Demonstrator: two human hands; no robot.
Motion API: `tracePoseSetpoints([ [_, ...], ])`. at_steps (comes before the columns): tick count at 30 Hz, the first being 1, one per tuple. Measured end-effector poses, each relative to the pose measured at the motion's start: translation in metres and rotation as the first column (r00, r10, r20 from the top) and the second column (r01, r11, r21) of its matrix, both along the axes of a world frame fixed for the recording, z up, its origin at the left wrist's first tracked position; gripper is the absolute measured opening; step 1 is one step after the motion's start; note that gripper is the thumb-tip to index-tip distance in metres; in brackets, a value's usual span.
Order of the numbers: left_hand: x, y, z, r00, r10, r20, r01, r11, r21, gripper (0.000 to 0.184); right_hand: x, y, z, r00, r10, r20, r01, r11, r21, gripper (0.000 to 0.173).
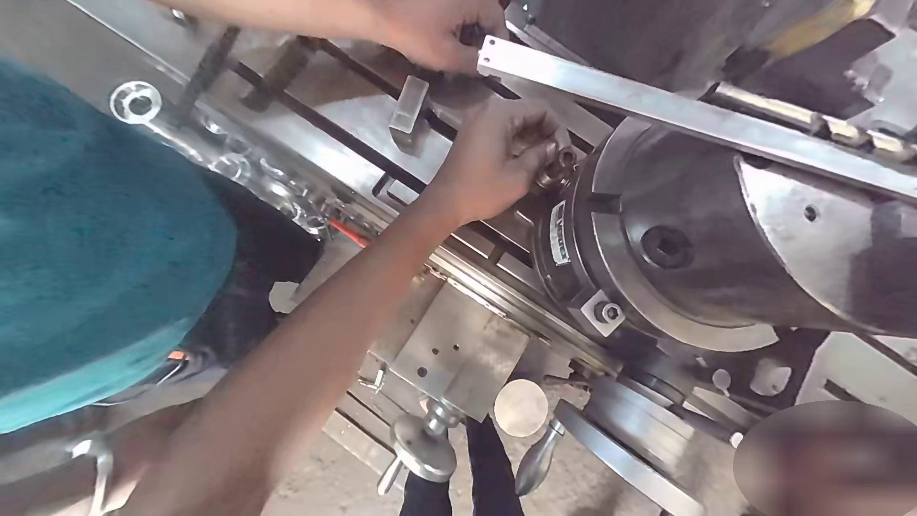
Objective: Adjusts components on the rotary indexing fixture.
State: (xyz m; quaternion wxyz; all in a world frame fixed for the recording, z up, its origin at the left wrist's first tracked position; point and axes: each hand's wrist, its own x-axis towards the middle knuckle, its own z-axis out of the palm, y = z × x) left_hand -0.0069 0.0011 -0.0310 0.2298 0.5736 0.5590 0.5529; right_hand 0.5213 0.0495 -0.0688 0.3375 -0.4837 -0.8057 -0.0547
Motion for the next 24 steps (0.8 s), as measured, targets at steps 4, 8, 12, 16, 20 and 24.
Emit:
tracePoseSetpoints([
  [4, 0.000, -0.003, 0.007, 0.993, -0.064, -0.101, 0.059, 0.997, -0.050, 0.021, 0.001, 0.000, -0.001, 0.999, 0.006, -0.051, -0.005, 1.000, 0.019, 0.032],
  [8, 0.000, 0.000, 0.002, 0.987, 0.007, -0.158, -0.004, 1.000, 0.017, 0.018, 0.001, 0.001, -0.002, 0.999, -0.003, -0.053, 0.005, 0.999, 0.035, 0.029],
  [12, -0.005, 0.001, 0.006, 0.961, -0.054, -0.272, 0.072, 0.996, 0.057, 0.017, -0.006, -0.004, 0.004, 0.999, -0.047, -0.017, 0.048, 0.999, 0.004, 0.031],
  [16, -0.010, 0.003, 0.010, 0.952, -0.049, -0.303, 0.074, 0.995, 0.071, 0.023, -0.001, -0.003, 0.002, 0.997, -0.076, 0.010, 0.076, 0.997, -0.028, 0.037],
  [20, -0.008, 0.003, 0.011, 0.972, -0.052, -0.231, 0.062, 0.997, 0.039, 0.021, -0.002, -0.004, 0.003, 0.997, -0.064, 0.032, 0.064, 0.998, -0.010, 0.034],
  [24, -0.009, 0.003, 0.010, 0.943, -0.015, -0.333, 0.070, 0.985, 0.156, 0.013, -0.003, -0.005, 0.004, 0.997, -0.050, 0.053, 0.050, 0.999, 0.001, 0.033],
])
